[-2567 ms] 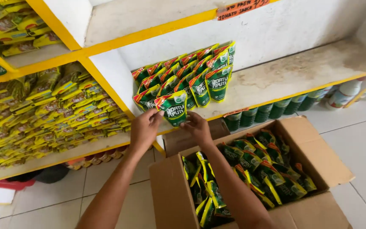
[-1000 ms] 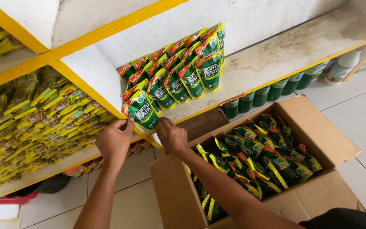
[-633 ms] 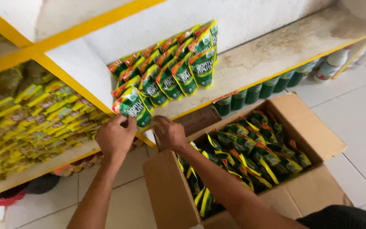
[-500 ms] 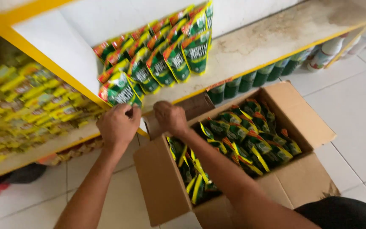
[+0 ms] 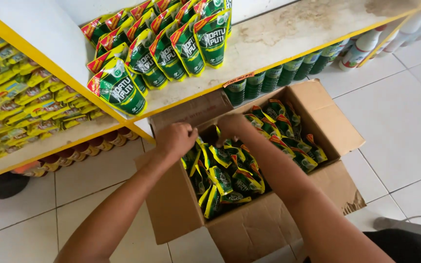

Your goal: The person takes seasoning pouches from a cardboard box and arranges them neatly on a lower grocery shelf.

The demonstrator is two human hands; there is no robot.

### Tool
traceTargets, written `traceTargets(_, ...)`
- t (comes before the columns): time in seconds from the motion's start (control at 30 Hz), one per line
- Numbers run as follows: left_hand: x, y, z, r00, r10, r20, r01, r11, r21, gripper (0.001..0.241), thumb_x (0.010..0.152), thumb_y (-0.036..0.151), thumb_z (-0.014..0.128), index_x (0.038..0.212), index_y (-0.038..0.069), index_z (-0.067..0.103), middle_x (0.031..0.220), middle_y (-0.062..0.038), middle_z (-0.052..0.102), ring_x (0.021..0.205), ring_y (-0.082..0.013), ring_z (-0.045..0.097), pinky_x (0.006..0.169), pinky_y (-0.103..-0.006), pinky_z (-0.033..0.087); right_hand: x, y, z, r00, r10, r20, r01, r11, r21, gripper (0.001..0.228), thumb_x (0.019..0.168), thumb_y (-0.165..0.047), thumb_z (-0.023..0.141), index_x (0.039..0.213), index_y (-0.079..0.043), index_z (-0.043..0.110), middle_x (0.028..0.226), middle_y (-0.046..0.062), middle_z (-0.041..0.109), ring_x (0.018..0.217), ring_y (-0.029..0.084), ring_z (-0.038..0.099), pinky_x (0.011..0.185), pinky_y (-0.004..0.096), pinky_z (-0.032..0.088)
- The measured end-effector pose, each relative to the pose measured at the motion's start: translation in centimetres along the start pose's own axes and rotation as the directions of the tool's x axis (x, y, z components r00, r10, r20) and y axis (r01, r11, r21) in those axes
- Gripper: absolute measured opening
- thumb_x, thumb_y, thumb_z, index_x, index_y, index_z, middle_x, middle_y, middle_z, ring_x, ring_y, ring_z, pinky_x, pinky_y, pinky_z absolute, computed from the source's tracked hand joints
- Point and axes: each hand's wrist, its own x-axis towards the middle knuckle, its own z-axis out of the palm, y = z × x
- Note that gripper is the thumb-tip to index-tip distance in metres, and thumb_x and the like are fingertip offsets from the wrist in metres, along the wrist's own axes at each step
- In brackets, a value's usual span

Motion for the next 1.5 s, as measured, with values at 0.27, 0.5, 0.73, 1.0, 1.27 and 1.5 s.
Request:
traceTargets(0.27, 0.6, -1.9, 3.0, 0.97, 0.049, 0.236, 0.0, 0.979, -0.205, 0.037, 0.081, 0.029, 0.077, 0.113, 0.012, 0.074, 0.1, -0.012, 0.076, 0.093, -0.0333, 0.072, 0.081, -0.0459, 0.057, 0.6, 3.1, 1.8, 0.95, -0.136, -0.28, 0.049, 0.953, -0.299, 0.02, 0.082, -0.025, 0.07, 0.092, -0.01, 0.079, 0.096, 0.018, 0.074, 0.091, 0.037, 0.072, 0.077, 0.05, 0.058)
traceTargets(0.5, 2.5, -2.2, 2.8, 0.909, 0.01, 0.417, 0.265, 0.757, -0.597, 0.055, 0.084, 0.037, 0.081, 0.129, 0.008, 0.068, 0.112, -0.007, 0.077, 0.103, -0.0177, 0.073, 0.087, -0.0346, 0.058, -7.1, 0.4, -5.1, 0.865, -0.219, -0.452, 0.142, 0.97, -0.198, 0.017, 0.082, -0.02, 0.068, 0.092, -0.013, 0.08, 0.093, 0.012, 0.076, 0.089, 0.035, 0.071, 0.075, 0.05, 0.056)
traceTargets(0.73, 4.1, -1.8, 2.8, 0.972, 0.081, 0.221, 0.166, 0.43, -0.887, 0.025, 0.098, 0.02, 0.072, 0.116, 0.003, 0.072, 0.104, 0.001, 0.074, 0.097, -0.0058, 0.066, 0.087, -0.024, 0.055, -10.5, 0.3, -8.4, 0.734, -0.32, -0.599, 0.443, 0.894, 0.065, 0.014, 0.082, -0.013, 0.072, 0.093, -0.008, 0.078, 0.084, 0.01, 0.076, 0.077, 0.024, 0.071, 0.071, 0.037, 0.055)
traceTargets(1.0, 4.6, 1.9, -2.9, 0.992, 0.049, 0.12, 0.083, 0.472, -0.878, 0.016, 0.102, 0.02, 0.066, 0.105, 0.004, 0.067, 0.088, 0.007, 0.062, 0.079, -0.0016, 0.051, 0.071, -0.0195, 0.046, -9.1, 2.7, -8.1, 0.652, -0.25, -0.715, 0.719, 0.501, 0.481, 0.006, 0.087, -0.004, 0.078, 0.091, -0.001, 0.076, 0.082, -0.001, 0.074, 0.076, 0.006, 0.065, 0.069, 0.023, 0.053)
traceTargets(1.27, 5.2, 4.1, -7.9, 0.965, -0.173, 0.199, 0.235, 0.227, -0.945, 0.017, 0.098, 0.021, 0.07, 0.105, 0.005, 0.07, 0.091, 0.004, 0.068, 0.083, -0.0042, 0.065, 0.076, -0.0253, 0.059, -4.3, 5.8, -4.7, 0.7, -0.067, -0.711, 0.709, 0.179, 0.682, 0.013, 0.093, -0.013, 0.074, 0.102, -0.004, 0.071, 0.079, 0.0, 0.068, 0.063, 0.008, 0.061, 0.058, 0.023, 0.051)
traceTargets(1.5, 5.8, 3.3, -10.4, 0.981, -0.196, 0.009, 0.069, 0.305, -0.95, 0.021, 0.101, 0.024, 0.069, 0.109, 0.005, 0.071, 0.093, 0.003, 0.069, 0.083, -0.0038, 0.063, 0.076, -0.0242, 0.057, -0.5, 2.9, 1.0, 0.879, -0.253, -0.404, 0.426, 0.038, 0.904, 0.027, 0.101, -0.026, 0.062, 0.108, 0.0, 0.066, 0.085, 0.012, 0.076, 0.068, 0.019, 0.071, 0.065, 0.032, 0.06)
